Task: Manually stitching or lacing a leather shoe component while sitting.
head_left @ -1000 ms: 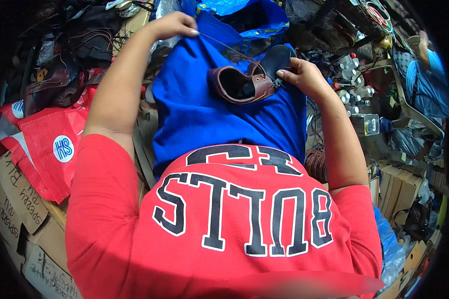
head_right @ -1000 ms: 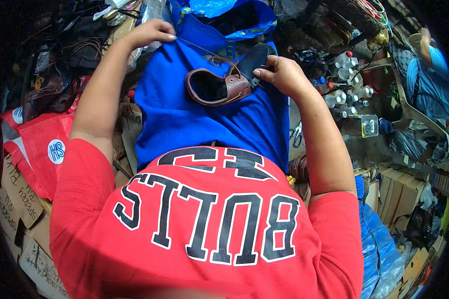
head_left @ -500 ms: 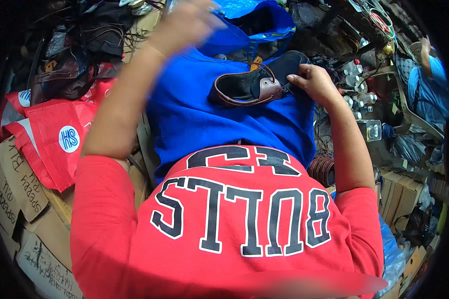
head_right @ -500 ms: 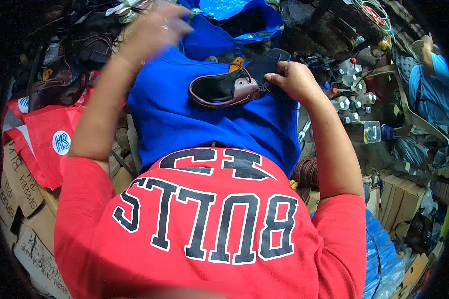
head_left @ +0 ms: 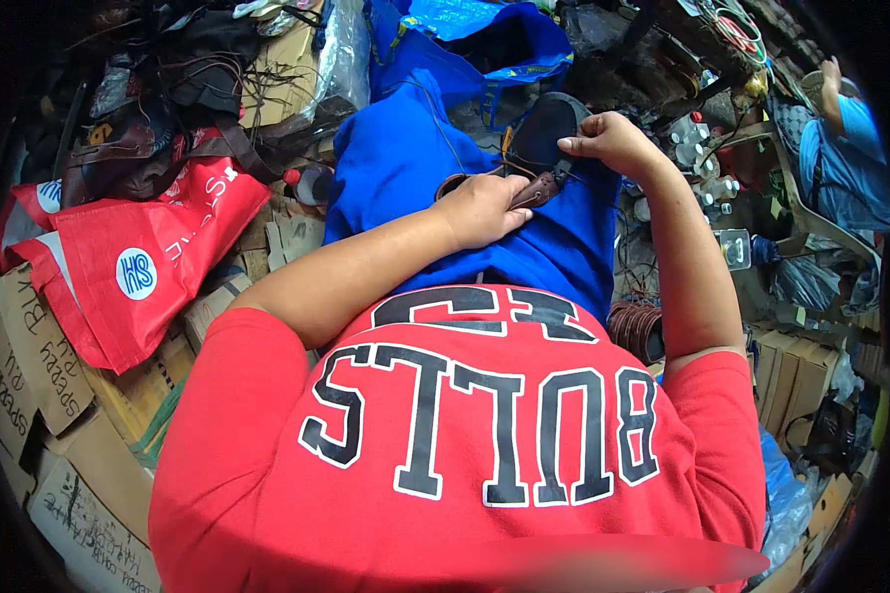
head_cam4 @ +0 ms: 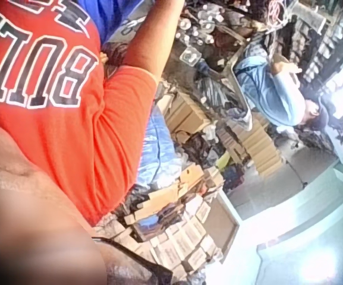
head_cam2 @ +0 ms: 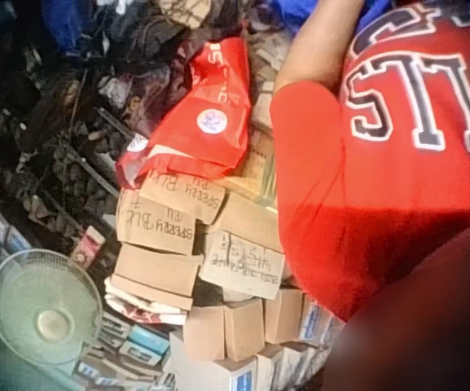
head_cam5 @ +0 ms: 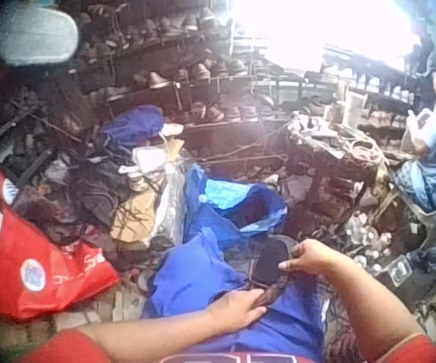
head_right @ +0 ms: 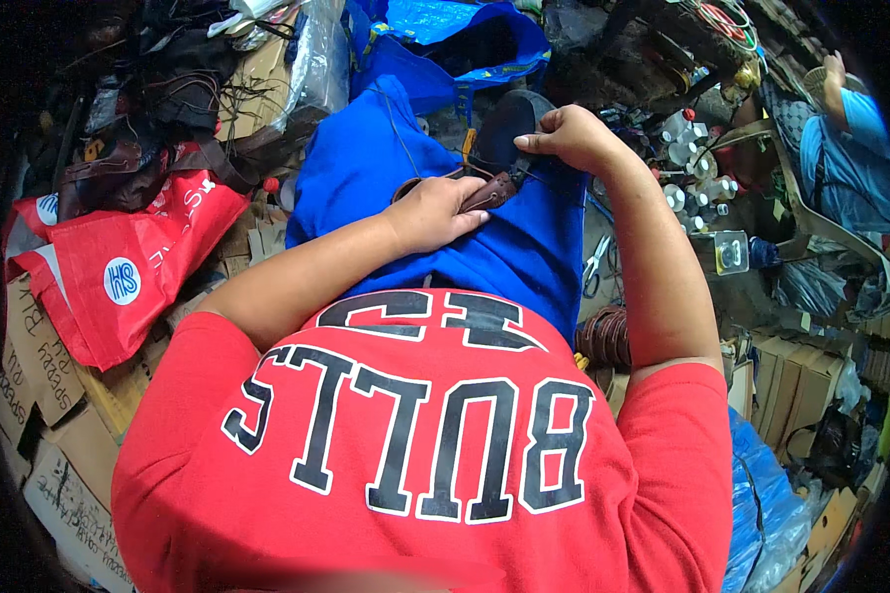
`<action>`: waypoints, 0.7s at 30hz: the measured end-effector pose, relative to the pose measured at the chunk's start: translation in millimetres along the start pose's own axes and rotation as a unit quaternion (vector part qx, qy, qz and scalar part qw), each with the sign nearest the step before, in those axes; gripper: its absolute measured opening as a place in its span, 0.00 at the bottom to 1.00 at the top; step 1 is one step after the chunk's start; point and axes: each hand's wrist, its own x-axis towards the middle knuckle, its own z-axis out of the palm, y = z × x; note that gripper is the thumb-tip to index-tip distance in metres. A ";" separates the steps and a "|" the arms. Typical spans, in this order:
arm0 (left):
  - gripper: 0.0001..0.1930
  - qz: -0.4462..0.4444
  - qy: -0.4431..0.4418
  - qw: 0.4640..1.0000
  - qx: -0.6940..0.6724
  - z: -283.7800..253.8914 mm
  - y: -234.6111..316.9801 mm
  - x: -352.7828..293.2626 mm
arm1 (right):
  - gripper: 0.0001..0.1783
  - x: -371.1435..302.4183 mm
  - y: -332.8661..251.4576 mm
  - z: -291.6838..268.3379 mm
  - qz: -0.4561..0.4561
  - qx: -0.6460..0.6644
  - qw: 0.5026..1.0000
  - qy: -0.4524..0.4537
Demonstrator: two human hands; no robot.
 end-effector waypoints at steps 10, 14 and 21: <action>0.21 0.038 -0.106 0.963 0.244 -40.2 38.6 10.2 | 0.18 4.4 7.5 16.9 -0.028 0.093 0.995 -0.020; 0.25 -0.065 -0.206 0.962 0.168 -44.7 42.6 6.3 | 0.15 -2.1 14.1 18.9 -0.045 0.115 0.992 0.003; 0.38 0.010 0.159 0.975 0.155 -23.0 20.1 -30.7 | 0.13 0.5 19.3 20.3 -0.025 0.122 0.992 -0.016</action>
